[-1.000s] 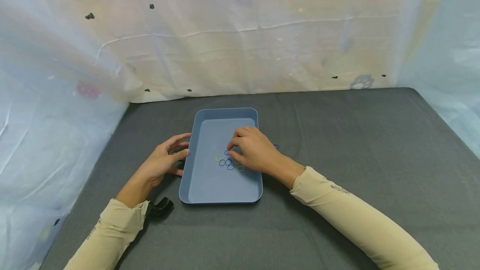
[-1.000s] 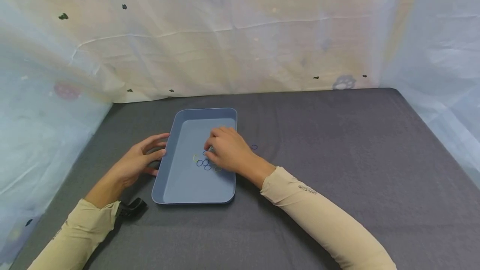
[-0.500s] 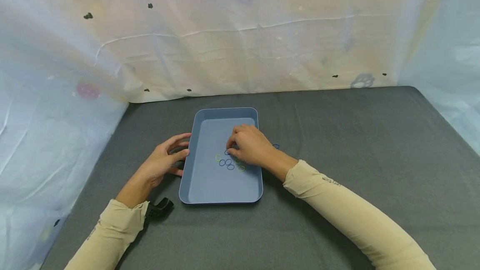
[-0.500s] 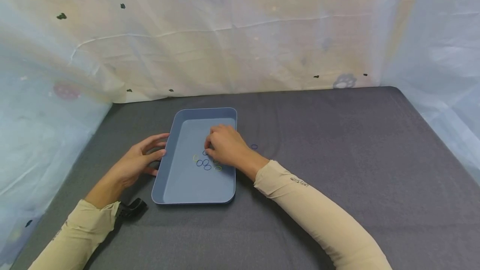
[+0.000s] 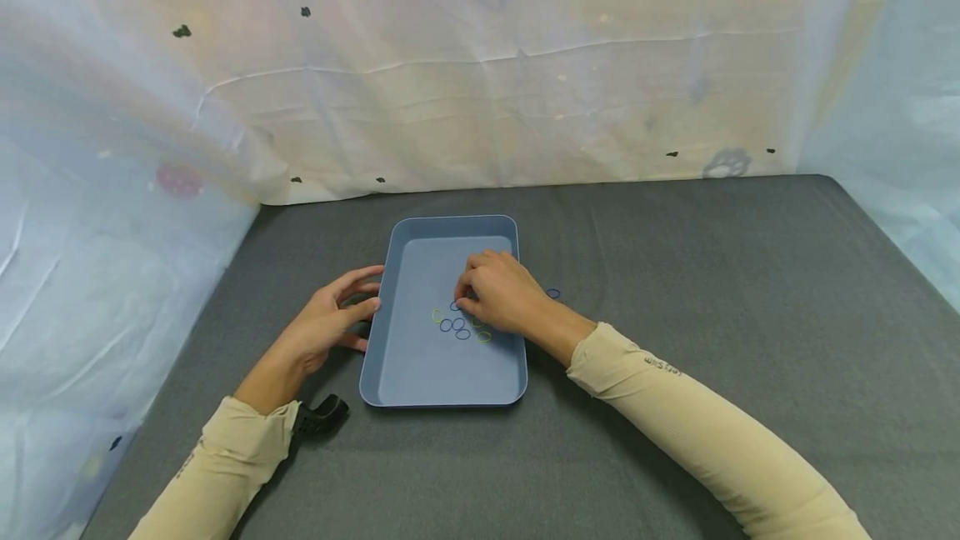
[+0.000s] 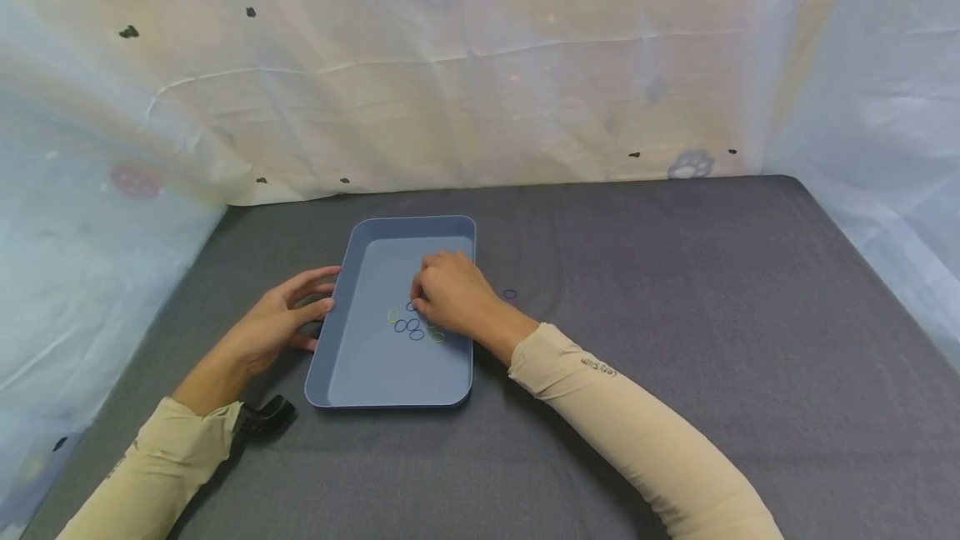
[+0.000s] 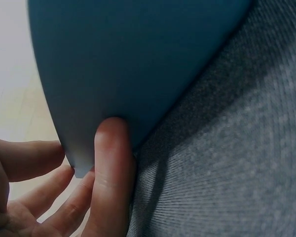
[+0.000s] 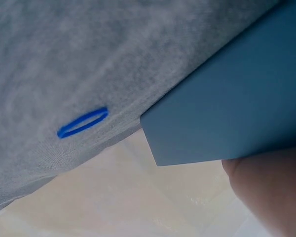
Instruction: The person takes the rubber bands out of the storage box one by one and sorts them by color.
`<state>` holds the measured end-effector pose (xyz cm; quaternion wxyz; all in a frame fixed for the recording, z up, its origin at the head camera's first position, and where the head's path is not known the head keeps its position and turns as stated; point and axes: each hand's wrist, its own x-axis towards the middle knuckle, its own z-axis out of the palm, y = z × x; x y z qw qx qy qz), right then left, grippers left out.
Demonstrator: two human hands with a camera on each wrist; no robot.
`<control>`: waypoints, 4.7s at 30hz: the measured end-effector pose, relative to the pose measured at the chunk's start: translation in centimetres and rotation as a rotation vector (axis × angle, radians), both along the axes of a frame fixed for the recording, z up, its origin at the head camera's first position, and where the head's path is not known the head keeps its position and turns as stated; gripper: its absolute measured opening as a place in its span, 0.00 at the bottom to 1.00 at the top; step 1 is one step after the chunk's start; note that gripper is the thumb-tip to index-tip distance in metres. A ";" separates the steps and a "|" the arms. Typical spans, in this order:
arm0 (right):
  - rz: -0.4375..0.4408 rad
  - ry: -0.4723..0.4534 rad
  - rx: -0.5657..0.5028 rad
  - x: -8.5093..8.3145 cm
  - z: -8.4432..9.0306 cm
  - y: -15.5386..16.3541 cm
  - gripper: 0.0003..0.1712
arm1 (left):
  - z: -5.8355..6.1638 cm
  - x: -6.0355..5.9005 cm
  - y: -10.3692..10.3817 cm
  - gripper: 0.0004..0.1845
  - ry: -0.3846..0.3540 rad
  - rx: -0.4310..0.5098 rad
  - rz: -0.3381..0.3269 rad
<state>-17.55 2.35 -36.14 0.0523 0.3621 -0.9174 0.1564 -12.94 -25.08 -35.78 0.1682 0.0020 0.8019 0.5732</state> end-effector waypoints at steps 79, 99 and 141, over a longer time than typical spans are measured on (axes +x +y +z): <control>-0.097 0.096 -0.138 1.0 1.8 6.9 0.03 | -0.3 0.0 -0.1 0.32 0.014 0.010 -0.004; -0.195 0.076 -0.067 2.2 2.8 10.7 0.03 | -0.1 0.4 -0.1 0.33 0.023 0.004 -0.013; -0.242 -0.053 -0.012 0.2 1.3 14.4 0.04 | 0.0 0.0 -0.1 0.34 -0.006 0.034 -0.021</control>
